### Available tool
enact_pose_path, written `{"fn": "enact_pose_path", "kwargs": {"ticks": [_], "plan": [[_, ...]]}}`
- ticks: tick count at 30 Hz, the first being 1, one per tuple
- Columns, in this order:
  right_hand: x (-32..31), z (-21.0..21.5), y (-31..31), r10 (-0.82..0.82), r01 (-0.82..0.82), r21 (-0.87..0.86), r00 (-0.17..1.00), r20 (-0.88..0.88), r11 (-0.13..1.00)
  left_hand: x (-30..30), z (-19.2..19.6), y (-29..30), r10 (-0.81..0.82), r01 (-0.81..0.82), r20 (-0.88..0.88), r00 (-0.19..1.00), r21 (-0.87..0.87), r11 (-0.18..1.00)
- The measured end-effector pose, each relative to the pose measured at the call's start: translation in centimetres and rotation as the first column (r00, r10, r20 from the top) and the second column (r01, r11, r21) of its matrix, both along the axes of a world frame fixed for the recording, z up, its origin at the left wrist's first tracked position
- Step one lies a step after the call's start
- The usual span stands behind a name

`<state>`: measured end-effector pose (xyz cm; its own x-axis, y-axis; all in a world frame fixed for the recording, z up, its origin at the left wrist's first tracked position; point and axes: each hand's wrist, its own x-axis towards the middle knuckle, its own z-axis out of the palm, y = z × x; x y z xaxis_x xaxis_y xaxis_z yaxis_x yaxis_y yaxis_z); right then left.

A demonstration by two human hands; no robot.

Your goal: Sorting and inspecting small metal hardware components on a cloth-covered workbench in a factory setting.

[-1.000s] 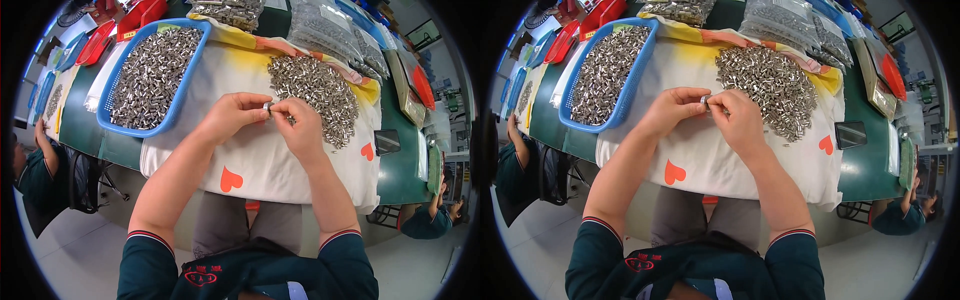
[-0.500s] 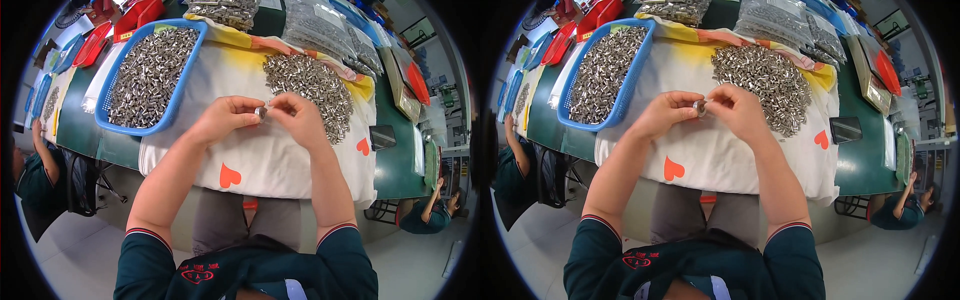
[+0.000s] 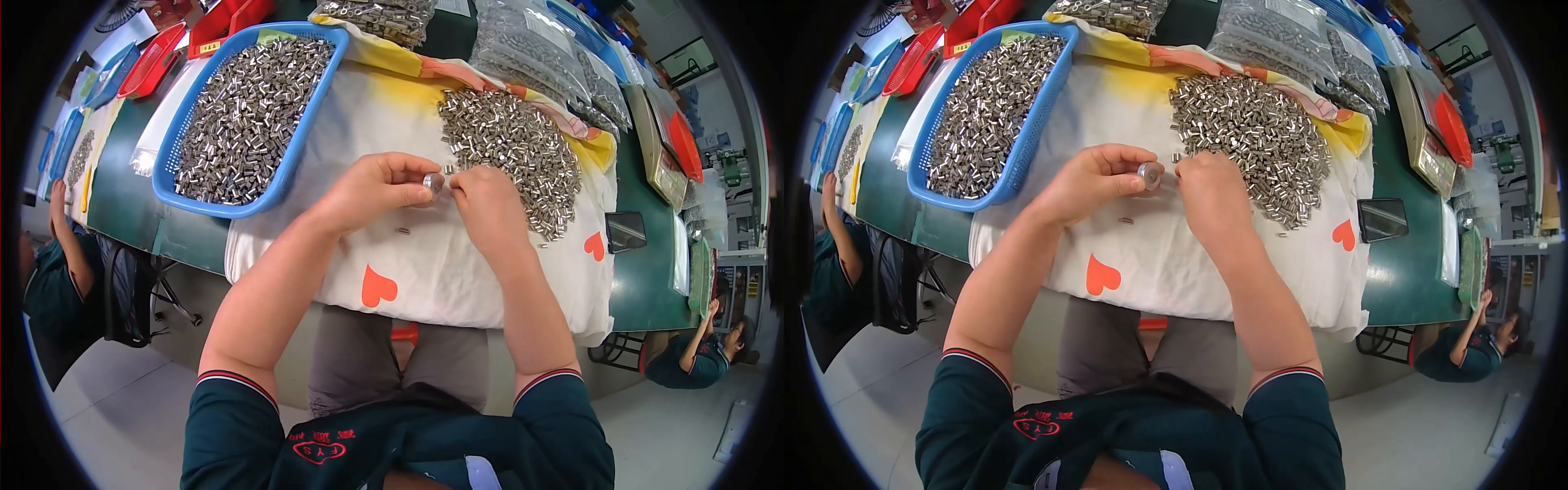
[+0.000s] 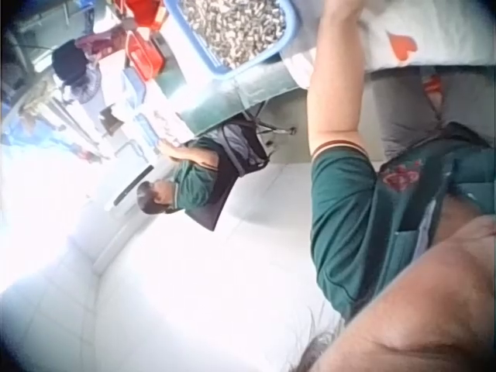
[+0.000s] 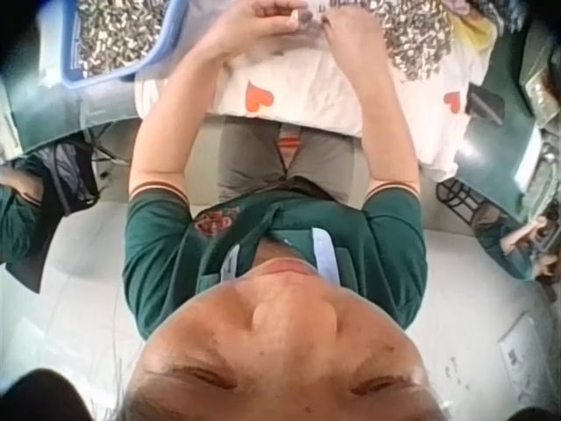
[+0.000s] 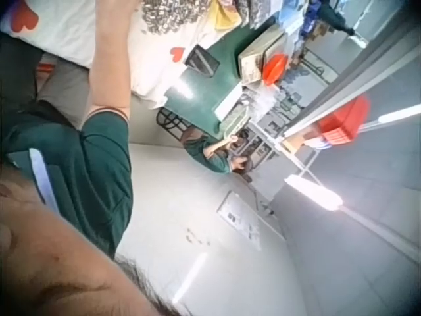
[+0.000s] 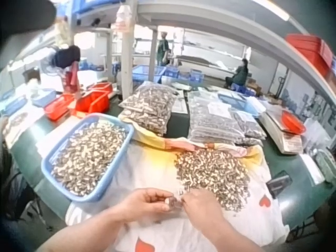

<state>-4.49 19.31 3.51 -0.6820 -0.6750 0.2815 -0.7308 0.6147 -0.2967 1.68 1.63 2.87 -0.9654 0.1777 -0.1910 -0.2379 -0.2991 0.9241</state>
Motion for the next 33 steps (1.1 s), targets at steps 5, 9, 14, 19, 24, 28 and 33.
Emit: {"fn": "enact_pose_path", "kwargs": {"ticks": [5,9,14,19,24,28,33], "plan": [[-0.4,0.7,-0.3,-0.111,0.192,-0.314,0.96,0.259,0.93,0.0,-0.1,-0.2,0.029,-0.029,-0.013,0.999,0.022,0.999],[-0.1,1.1,-0.3,0.009,0.191,-0.375,0.882,0.471,0.907,0.0,0.1,-0.3,0.034,-0.034,0.0,0.999,0.027,0.999],[0.2,0.1,-0.7,0.02,0.009,-0.177,0.987,0.159,0.984,-0.2,0.2,-0.1,0.055,-0.055,-0.01,0.998,0.068,0.996],[0.6,0.2,-1.1,0.011,-0.006,-0.107,0.999,0.053,0.994,-0.1,-0.2,-0.4,0.076,-0.075,-0.018,0.997,0.056,0.996],[0.7,1.5,-1.1,-0.005,0.229,-0.335,0.831,0.556,0.914,0.0,0.2,-0.4,0.074,-0.074,0.009,0.997,0.035,0.997],[0.7,0.7,-1.4,0.296,0.344,-0.604,0.635,0.714,0.719,-0.1,0.0,-0.4,0.069,-0.069,0.006,0.998,0.057,0.996],[0.7,0.7,-1.4,0.373,0.264,-0.706,0.7,0.609,0.657,-0.2,-0.2,-0.5,0.064,-0.064,-0.021,0.998,0.012,0.998]]}}
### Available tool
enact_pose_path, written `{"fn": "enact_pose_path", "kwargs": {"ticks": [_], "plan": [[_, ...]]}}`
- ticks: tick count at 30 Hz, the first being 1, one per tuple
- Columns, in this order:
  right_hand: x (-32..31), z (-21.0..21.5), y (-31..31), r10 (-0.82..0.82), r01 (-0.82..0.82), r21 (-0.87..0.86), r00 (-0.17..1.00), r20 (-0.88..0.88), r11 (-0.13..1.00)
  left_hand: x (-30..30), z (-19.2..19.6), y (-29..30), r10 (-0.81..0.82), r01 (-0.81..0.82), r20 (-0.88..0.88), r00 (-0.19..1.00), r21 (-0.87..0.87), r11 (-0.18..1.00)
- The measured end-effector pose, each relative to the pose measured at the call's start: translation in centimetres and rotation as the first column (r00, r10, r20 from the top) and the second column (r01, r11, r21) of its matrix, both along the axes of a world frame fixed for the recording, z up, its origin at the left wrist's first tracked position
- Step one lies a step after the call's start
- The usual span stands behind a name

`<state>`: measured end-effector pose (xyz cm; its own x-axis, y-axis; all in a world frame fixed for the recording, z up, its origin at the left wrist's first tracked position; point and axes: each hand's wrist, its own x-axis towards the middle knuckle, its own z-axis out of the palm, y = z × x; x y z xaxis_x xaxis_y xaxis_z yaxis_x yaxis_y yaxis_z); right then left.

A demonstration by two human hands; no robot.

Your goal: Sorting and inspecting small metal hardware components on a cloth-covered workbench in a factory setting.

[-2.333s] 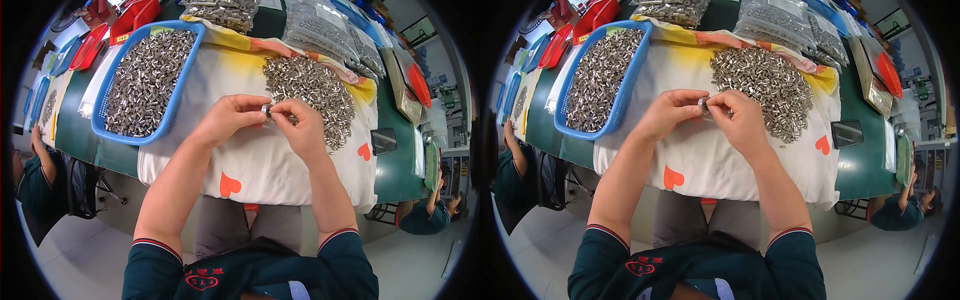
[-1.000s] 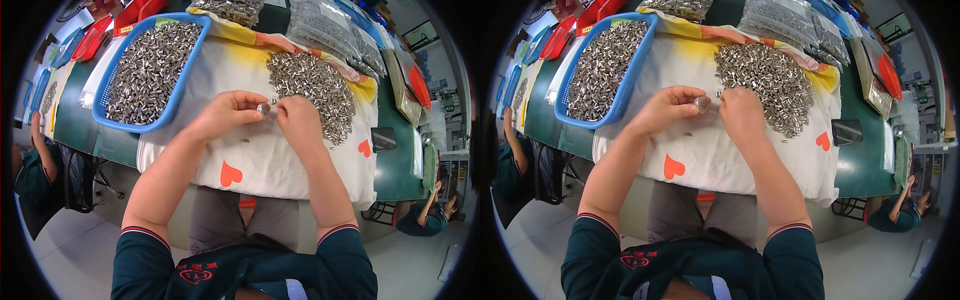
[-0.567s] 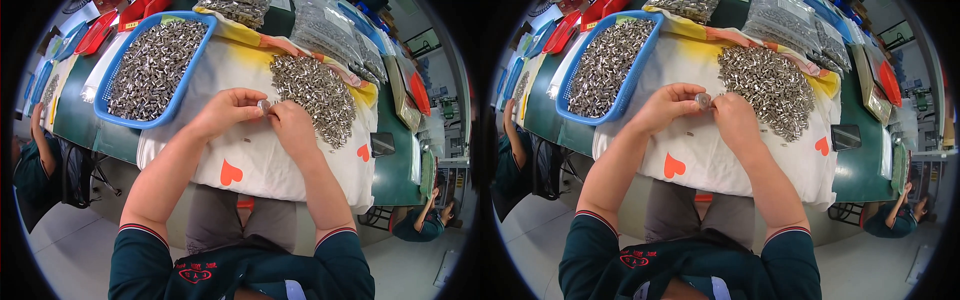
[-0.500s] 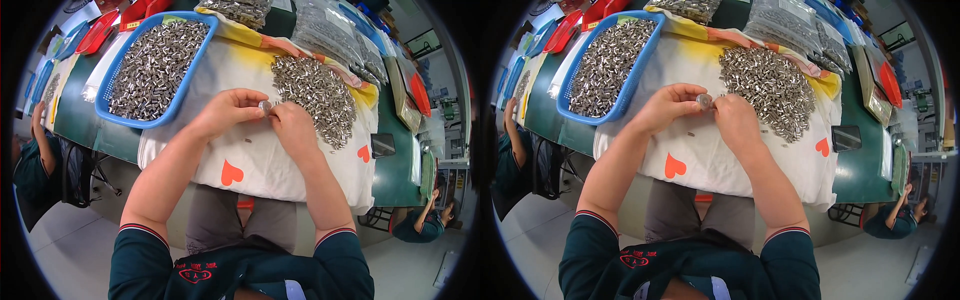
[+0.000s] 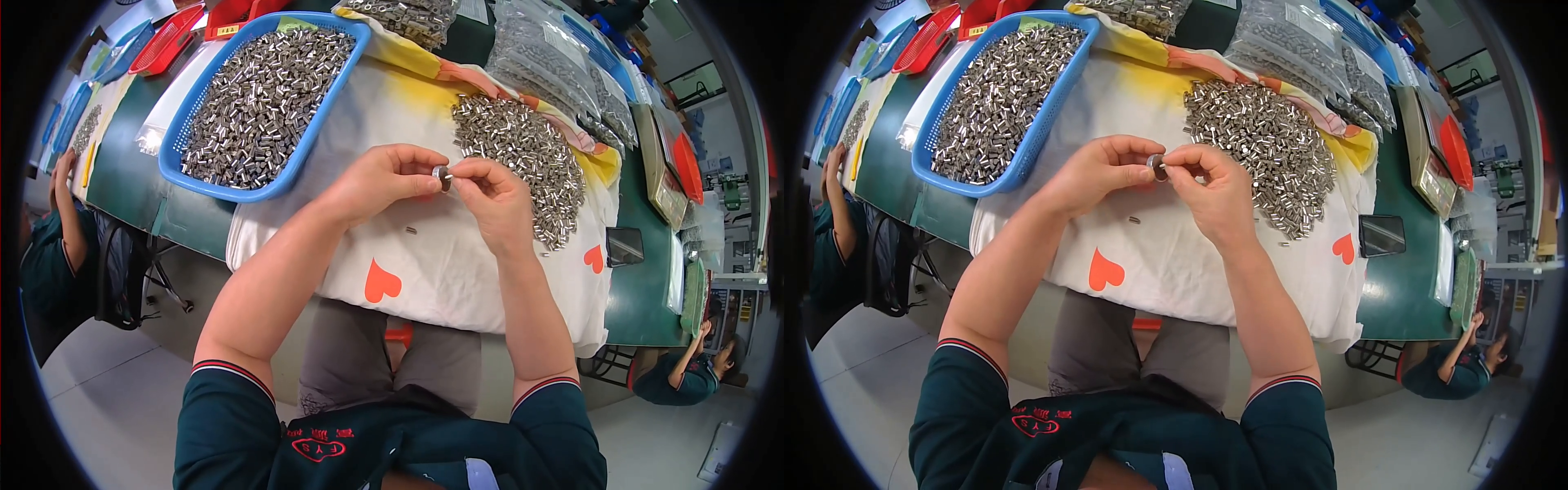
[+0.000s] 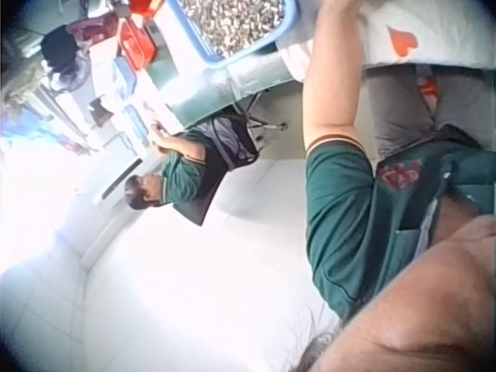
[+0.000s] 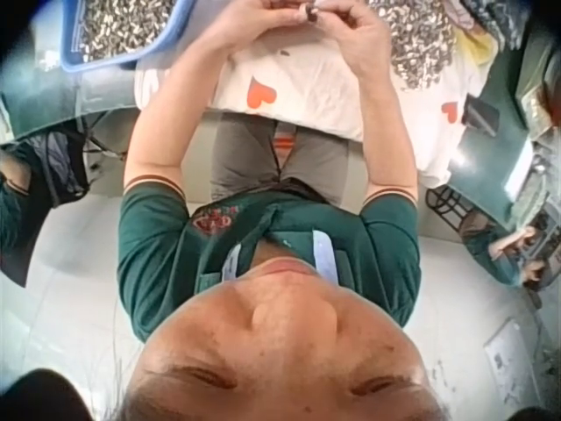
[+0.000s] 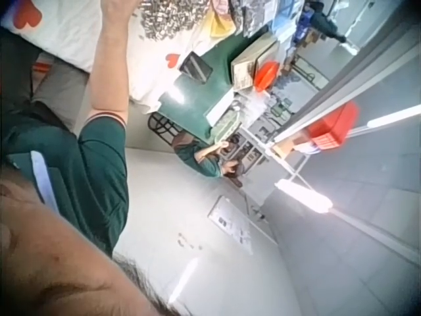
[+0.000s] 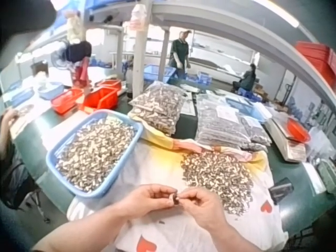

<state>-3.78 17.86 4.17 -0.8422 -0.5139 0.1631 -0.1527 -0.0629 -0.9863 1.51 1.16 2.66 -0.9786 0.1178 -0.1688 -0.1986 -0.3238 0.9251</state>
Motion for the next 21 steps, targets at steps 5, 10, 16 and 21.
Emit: {"fn": "enact_pose_path", "kwargs": {"ticks": [5,10,16,21], "plan": [[0.0,-0.1,0.1,-0.042,0.074,0.166,0.981,-0.191,0.983,-0.1,0.2,0.1,0.008,-0.01,0.029,1.0,0.069,0.998],[0.9,0.8,-0.6,-0.061,0.173,0.202,0.883,-0.464,0.964,0.2,0.3,0.0,0.029,-0.033,0.053,0.998,0.061,0.998],[0.8,0.1,-0.6,-0.088,0.148,0.167,0.941,-0.326,0.975,0.1,0.1,-0.1,0.028,-0.032,0.052,0.998,0.075,0.997],[0.2,0.5,0.3,-0.012,0.077,0.283,0.975,-0.224,0.956,0.1,-0.1,0.1,0.032,-0.033,0.027,0.999,0.03,0.999]]}}
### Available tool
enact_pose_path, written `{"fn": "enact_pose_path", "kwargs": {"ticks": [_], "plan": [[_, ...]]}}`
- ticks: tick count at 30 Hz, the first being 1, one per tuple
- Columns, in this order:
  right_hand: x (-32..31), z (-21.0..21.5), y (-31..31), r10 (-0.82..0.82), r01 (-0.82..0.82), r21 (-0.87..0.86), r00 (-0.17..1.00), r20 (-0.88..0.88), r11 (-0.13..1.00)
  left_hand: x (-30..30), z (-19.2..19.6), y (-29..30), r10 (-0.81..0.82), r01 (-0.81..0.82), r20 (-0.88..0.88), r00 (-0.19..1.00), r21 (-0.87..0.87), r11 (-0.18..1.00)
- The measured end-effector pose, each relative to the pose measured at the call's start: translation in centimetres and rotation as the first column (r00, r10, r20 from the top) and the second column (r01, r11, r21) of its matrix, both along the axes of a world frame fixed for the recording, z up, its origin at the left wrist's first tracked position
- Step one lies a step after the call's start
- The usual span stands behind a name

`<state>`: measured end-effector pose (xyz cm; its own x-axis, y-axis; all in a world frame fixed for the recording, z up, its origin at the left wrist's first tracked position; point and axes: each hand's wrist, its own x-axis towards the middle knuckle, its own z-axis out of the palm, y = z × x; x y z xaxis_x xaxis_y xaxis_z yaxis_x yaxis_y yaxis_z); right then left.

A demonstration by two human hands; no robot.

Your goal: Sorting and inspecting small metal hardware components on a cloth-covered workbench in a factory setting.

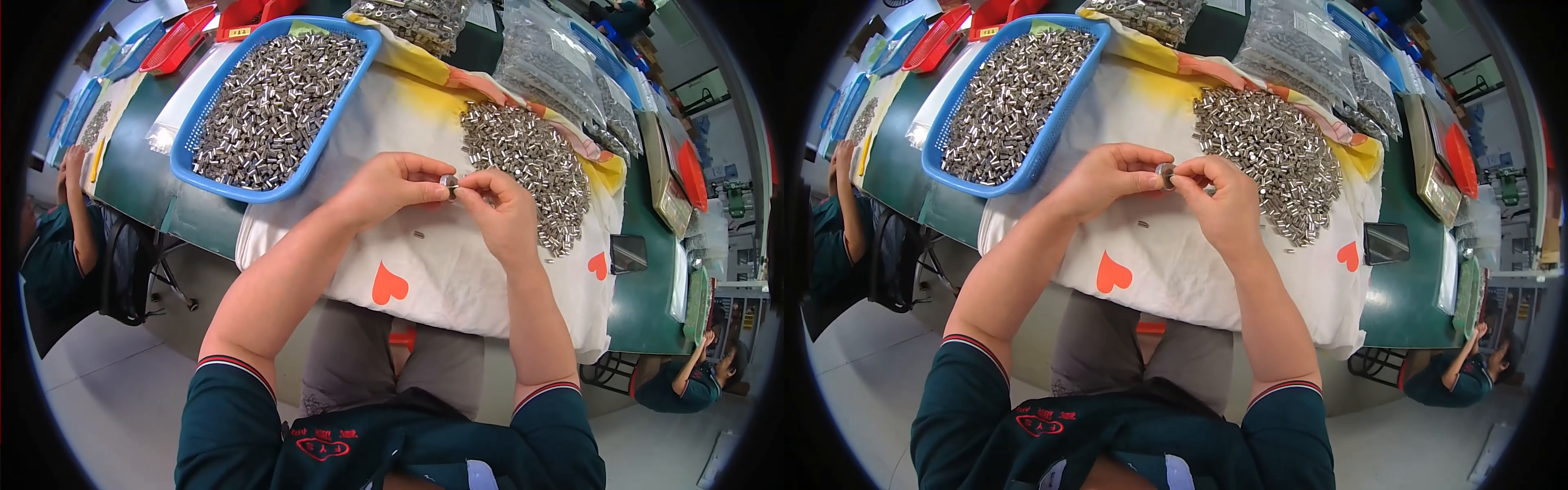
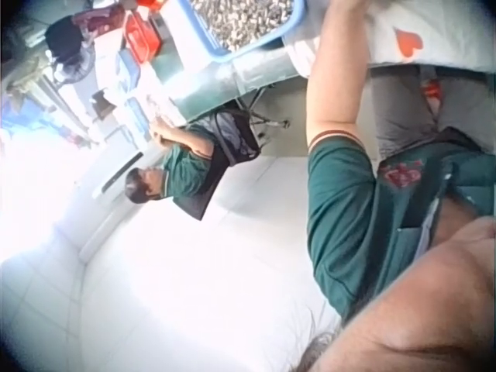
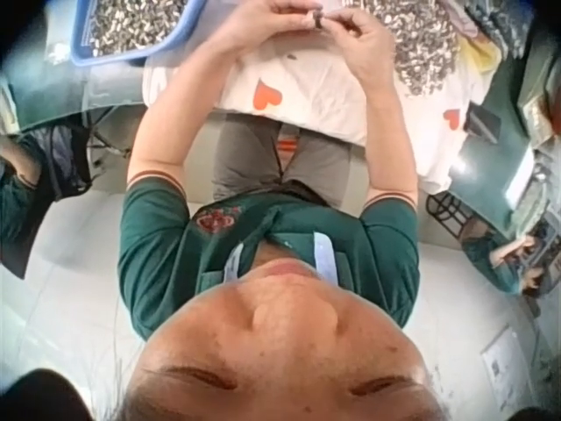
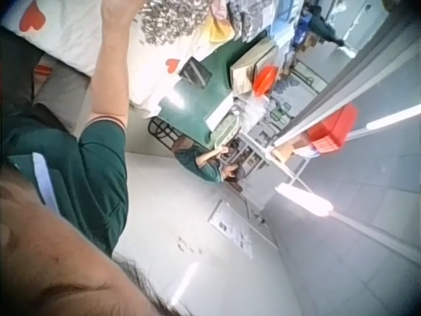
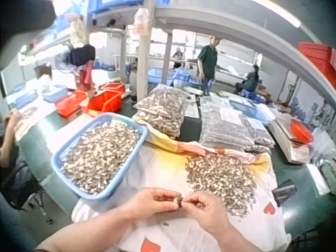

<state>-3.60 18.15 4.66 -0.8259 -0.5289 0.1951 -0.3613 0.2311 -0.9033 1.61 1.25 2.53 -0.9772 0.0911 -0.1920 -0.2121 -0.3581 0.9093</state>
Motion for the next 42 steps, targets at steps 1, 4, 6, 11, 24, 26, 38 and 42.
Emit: {"fn": "enact_pose_path", "kwargs": {"ticks": [1,4,6,11,24,26,38,42], "plan": [[0.2,0.5,-0.1,0.008,-0.005,0.043,0.996,-0.084,0.999,0.0,-0.1,0.0,-0.004,0.004,0.004,1.0,-0.005,1.0],[0.7,0.3,-0.4,0.01,0.005,0.076,0.978,-0.209,0.997,0.0,0.0,0.0,0.0,0.001,0.022,1.0,-0.019,1.0],[0.7,-0.1,-0.5,0.001,0.015,0.065,0.968,-0.251,0.998,0.1,0.2,0.0,0.01,-0.009,0.033,0.999,-0.031,0.999],[1.0,-0.7,-0.3,-0.003,0.052,0.085,0.87,-0.493,0.995,0.0,0.5,0.2,0.036,-0.036,0.062,0.997,-0.006,0.999],[-2.0,-1.4,-0.8,0.055,0.245,0.388,0.782,-0.621,0.889,0.7,0.8,-0.5,-0.166,0.119,-0.105,0.98,-0.354,0.928],[-2.2,-1.5,0.3,0.065,0.246,0.436,0.808,-0.585,0.866,0.2,0.7,0.2,-0.21,0.134,-0.171,0.963,-0.37,0.919],[-2.1,-1.1,1.3,-0.077,0.139,0.189,0.95,-0.302,0.972,0.0,-0.2,0.3,-0.077,0.047,-0.21,0.975,-0.144,0.989],[-1.3,-1.3,0.7,0.14,-0.136,-0.079,0.989,0.055,0.988,-0.2,-0.6,0.1,0.031,-0.061,-0.252,0.967,-0.11,0.992]]}}
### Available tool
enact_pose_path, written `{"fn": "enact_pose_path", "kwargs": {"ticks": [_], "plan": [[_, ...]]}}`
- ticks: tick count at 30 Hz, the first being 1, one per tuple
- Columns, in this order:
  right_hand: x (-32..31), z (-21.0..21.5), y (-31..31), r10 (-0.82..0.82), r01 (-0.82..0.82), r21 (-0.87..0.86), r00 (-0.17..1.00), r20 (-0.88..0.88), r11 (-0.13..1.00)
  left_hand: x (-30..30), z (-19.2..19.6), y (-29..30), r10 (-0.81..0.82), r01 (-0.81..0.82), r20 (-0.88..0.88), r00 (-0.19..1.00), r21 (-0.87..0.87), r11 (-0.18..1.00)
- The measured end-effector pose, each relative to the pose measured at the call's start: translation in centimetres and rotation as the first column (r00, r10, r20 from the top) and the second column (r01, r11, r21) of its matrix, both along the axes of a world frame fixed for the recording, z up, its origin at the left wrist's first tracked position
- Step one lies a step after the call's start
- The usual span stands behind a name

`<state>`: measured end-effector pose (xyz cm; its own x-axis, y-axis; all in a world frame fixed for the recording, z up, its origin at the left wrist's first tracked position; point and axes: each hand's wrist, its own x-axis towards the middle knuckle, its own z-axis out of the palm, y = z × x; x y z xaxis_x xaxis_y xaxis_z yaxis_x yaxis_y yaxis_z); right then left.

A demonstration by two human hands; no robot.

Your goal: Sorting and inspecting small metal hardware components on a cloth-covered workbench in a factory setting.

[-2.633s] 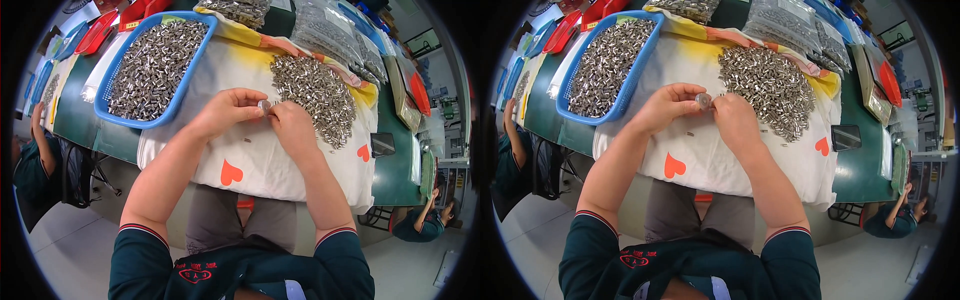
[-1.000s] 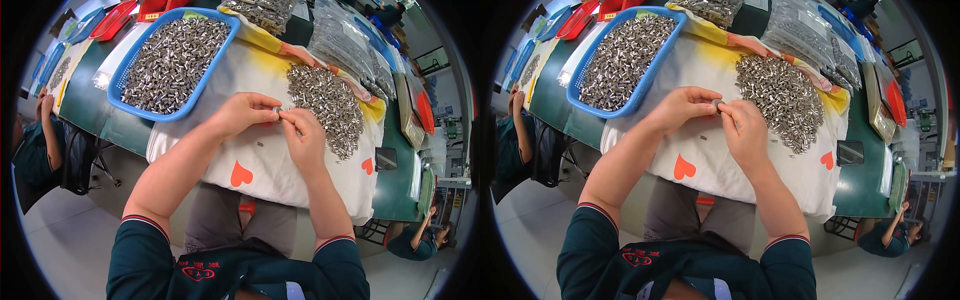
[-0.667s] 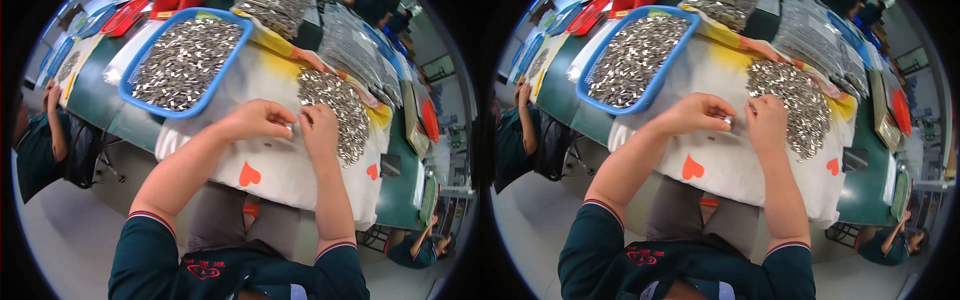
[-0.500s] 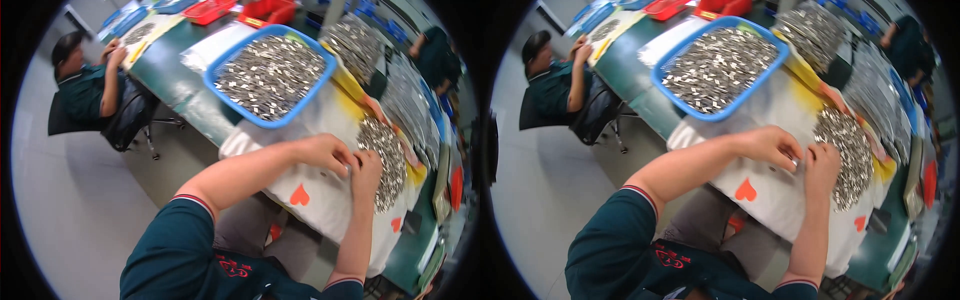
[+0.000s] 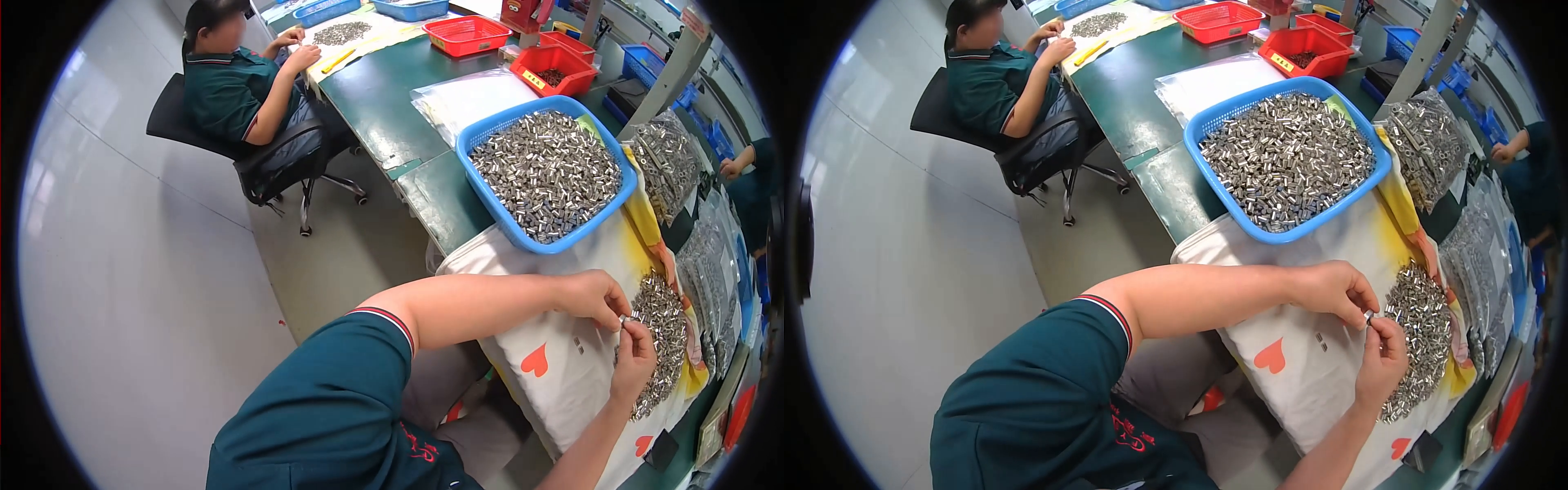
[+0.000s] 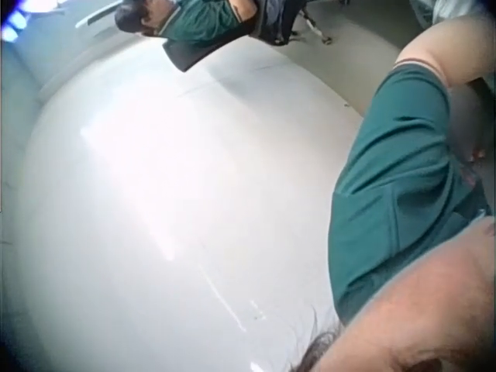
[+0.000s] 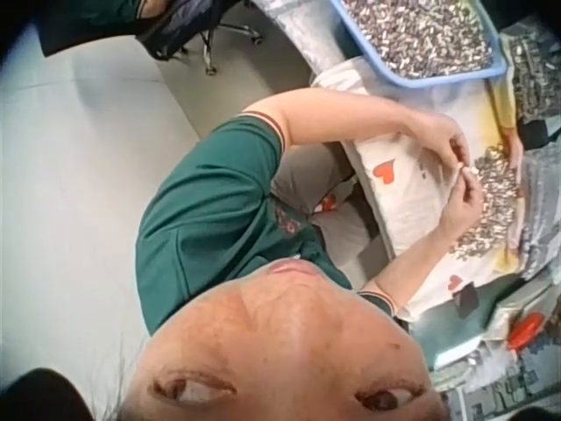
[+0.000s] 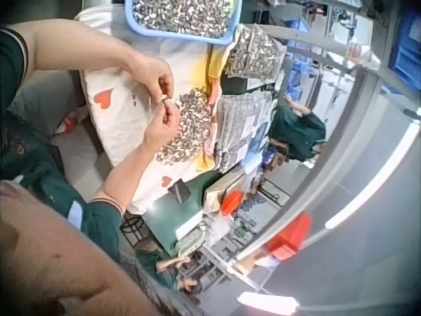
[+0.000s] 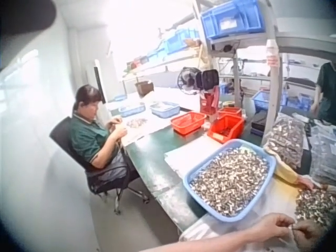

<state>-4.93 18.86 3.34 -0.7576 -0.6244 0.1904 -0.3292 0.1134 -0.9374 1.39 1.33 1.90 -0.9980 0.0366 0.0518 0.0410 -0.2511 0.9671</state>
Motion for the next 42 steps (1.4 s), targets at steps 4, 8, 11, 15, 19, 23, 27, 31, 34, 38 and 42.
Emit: {"fn": "enact_pose_path", "kwargs": {"ticks": [4,8,11,15,19,23,27,31,34,38,42], "plan": [[0.1,-0.2,-0.1,0.01,-0.006,0.035,0.993,-0.119,0.999,-0.1,-0.1,0.0,0.008,-0.008,0.007,1.0,0.011,1.0],[0.1,-0.1,0.2,-0.001,0.001,0.041,1.0,0.017,0.999,-0.1,-0.1,0.1,-0.007,0.006,0.025,1.0,0.02,1.0],[-0.2,-0.6,0.5,0.014,-0.014,0.017,1.0,0.009,1.0,-0.1,-0.1,0.1,-0.008,0.008,0.011,1.0,-0.003,1.0],[0.0,-0.6,0.4,-0.003,0.006,0.049,0.999,-0.055,0.999,-0.1,-0.2,0.2,-0.003,0.003,0.013,1.0,-0.015,1.0],[0.3,-0.1,0.2,-0.022,0.04,0.112,0.988,-0.155,0.993,-0.2,-0.3,0.2,-0.005,0.005,0.007,1.0,-0.005,1.0],[0.6,0.5,-0.2,-0.037,0.057,0.079,0.971,-0.237,0.995,-0.4,-0.3,0.1,-0.006,0.006,-0.006,1.0,-0.011,1.0],[1.5,1.2,-0.8,0.01,0.074,0.173,0.898,-0.44,0.982,0.0,-0.1,0.0,0.01,-0.01,-0.001,1.0,-0.111,0.994],[1.7,0.9,-0.6,-0.027,0.104,0.187,0.926,-0.376,0.977,0.5,0.1,0.0,0.016,-0.016,0.003,1.0,-0.136,0.991],[0.8,0.6,0.7,-0.058,0.097,0.186,0.978,-0.203,0.978,0.3,0.4,0.4,-0.014,0.014,0.0,1.0,-0.083,0.996],[0.1,1.5,2.1,-0.035,0.078,0.252,0.985,-0.169,0.965,-0.5,0.8,1.1,-0.071,0.055,-0.061,0.996,-0.228,0.972],[1.1,2.1,-1.3,0.038,-0.011,0.217,0.992,-0.119,0.976,1.3,0.6,-1.1,-0.016,0.039,0.096,0.995,-0.25,0.968]]}}
